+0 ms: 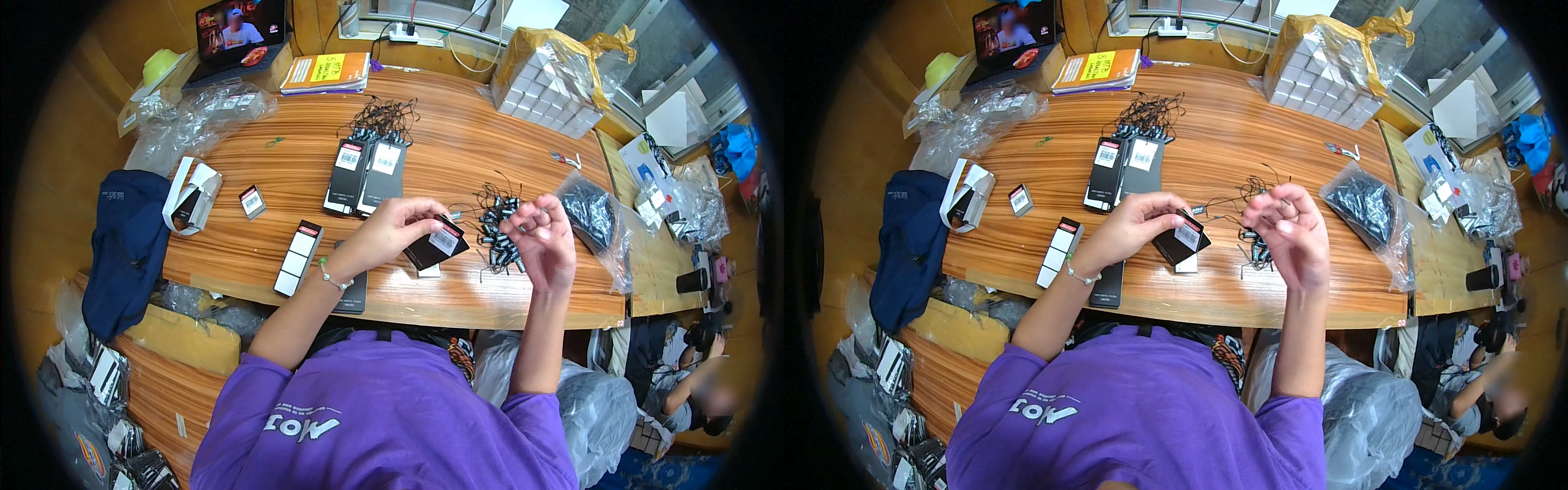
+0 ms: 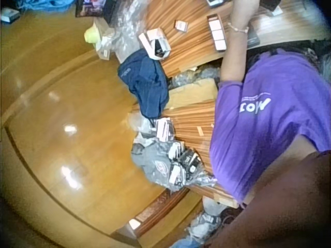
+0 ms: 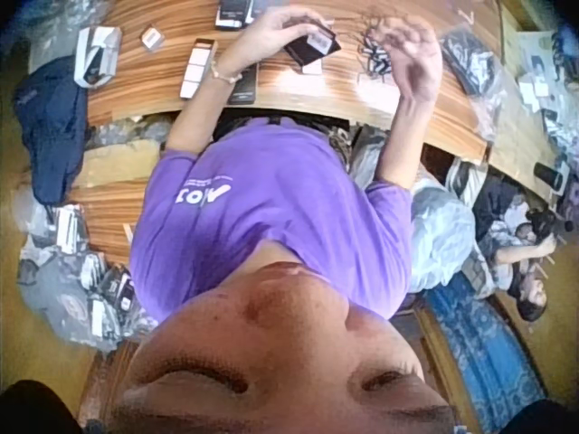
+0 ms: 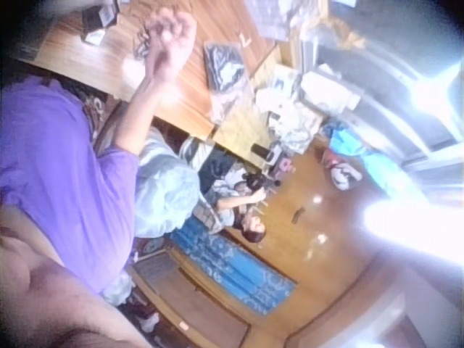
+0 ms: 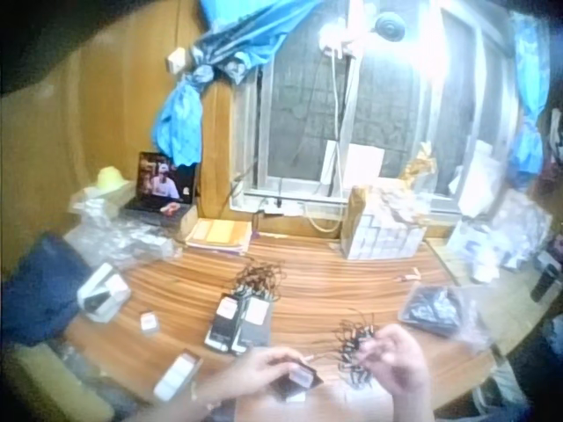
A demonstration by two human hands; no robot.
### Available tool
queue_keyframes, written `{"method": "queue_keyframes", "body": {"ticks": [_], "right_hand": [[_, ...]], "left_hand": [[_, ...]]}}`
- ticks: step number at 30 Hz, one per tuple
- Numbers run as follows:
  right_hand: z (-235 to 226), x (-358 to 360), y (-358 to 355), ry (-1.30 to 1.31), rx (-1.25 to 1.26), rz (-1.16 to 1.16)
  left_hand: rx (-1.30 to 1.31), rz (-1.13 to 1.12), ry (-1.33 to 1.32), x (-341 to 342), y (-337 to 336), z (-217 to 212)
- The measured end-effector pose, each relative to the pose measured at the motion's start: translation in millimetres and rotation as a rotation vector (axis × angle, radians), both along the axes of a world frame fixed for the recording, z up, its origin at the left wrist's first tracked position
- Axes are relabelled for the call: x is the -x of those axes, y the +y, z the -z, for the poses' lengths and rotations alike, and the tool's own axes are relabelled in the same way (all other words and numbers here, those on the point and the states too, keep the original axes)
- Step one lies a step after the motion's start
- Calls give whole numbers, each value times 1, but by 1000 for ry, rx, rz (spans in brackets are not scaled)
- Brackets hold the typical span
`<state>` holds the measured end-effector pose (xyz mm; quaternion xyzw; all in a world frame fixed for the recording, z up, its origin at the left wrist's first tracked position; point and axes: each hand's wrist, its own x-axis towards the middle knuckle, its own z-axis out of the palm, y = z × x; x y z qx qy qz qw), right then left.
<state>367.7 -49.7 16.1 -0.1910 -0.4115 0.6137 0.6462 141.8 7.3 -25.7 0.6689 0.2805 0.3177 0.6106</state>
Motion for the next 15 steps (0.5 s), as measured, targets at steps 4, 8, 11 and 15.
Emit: {"method": "queue_keyframes", "body": {"ticks": [4,8,11,15], "right_hand": [[-3,12,5,-285,-151,259],[-7,17,7,-485,-239,438],[-6,21,9,-645,-280,555],[-10,33,14,-576,-293,639]], "left_hand": [[57,9,-81,2,-5,-8],[103,-35,-96,6,-5,-12],[90,-52,-155,5,-1,-6],[-35,-272,-255,4,1,5]]}}
